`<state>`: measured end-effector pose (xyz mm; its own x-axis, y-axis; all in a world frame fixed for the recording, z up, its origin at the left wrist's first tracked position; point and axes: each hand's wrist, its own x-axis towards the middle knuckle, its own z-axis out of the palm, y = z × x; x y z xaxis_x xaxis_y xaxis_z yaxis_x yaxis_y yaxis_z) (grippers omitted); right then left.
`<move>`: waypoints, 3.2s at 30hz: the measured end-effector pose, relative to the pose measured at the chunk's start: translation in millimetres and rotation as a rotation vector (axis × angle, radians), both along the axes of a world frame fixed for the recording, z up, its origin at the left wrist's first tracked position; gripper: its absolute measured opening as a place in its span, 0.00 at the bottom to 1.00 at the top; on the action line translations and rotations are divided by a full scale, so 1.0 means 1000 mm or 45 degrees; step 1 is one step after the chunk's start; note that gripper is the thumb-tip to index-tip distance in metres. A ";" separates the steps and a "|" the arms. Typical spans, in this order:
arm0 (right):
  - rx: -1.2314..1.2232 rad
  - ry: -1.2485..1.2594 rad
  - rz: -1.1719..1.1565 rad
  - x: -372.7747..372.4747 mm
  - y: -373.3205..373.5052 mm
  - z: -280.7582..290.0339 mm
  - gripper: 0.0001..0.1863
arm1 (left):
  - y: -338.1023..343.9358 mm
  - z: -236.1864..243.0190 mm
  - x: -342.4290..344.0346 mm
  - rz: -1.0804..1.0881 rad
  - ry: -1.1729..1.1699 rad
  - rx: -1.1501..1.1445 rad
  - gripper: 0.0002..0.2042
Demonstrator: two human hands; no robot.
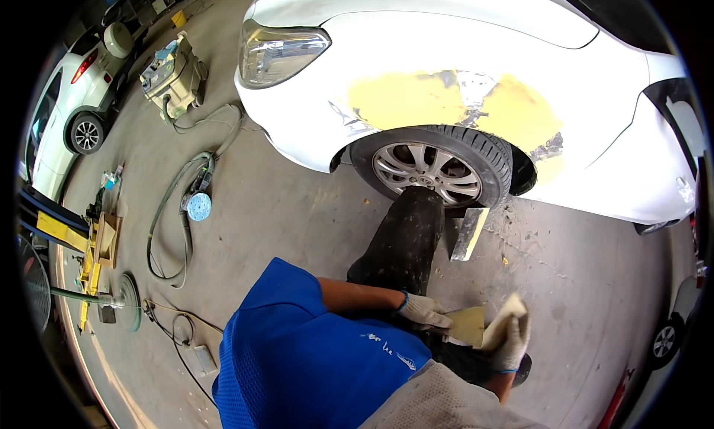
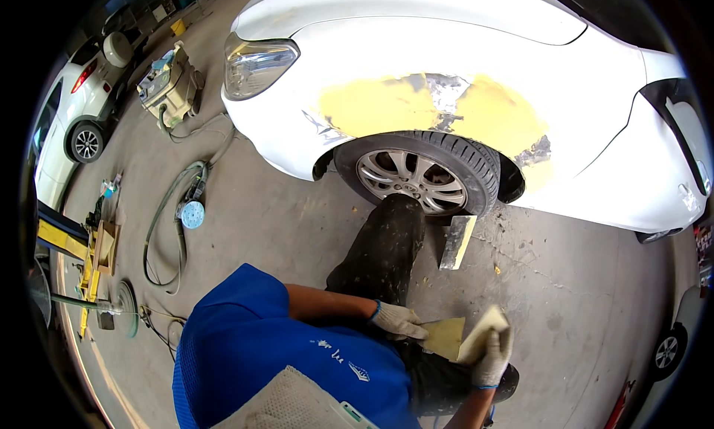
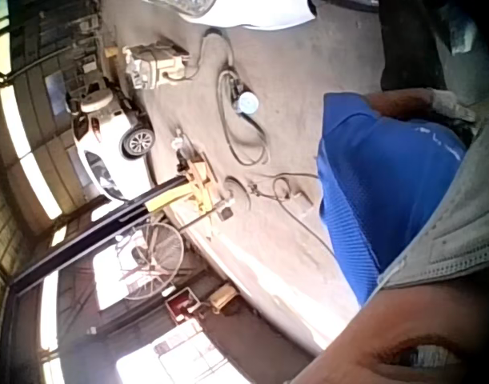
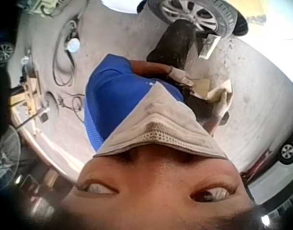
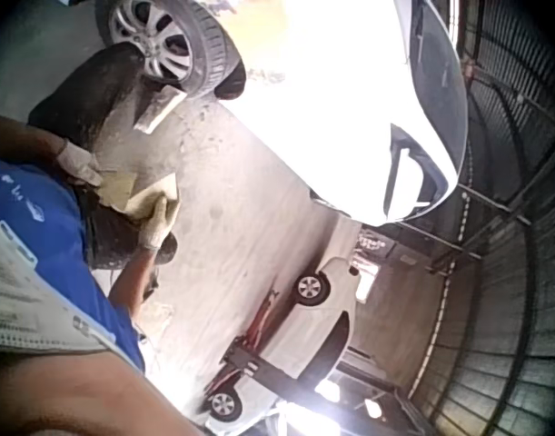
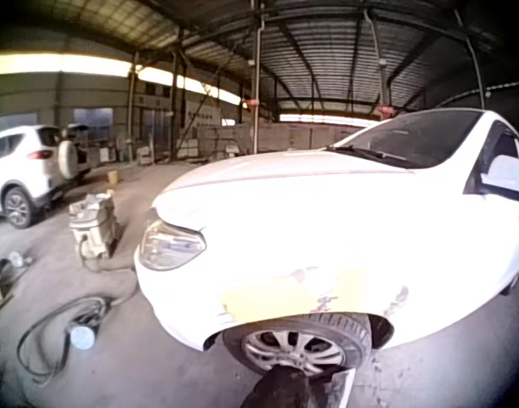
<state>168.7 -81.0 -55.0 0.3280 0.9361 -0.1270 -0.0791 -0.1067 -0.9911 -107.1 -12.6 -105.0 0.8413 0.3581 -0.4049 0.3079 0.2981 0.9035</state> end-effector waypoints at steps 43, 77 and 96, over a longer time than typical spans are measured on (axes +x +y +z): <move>-0.122 -0.066 0.166 -0.022 -0.016 -0.045 0.21 | 0.024 0.004 -0.007 0.275 -0.099 -0.116 0.28; -0.140 -0.352 0.189 -0.036 -0.006 -0.005 0.29 | -0.002 0.019 0.018 0.182 -0.023 -0.707 0.29; 0.114 0.721 -0.224 -0.024 0.001 0.002 0.38 | 0.005 0.078 0.058 -0.224 0.028 -0.376 0.20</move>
<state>144.9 -80.3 -53.0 0.3837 0.8890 -0.2501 -0.6063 0.0381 -0.7944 -48.7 -7.2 -27.2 0.8698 0.0731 -0.4879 0.3959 0.4866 0.7788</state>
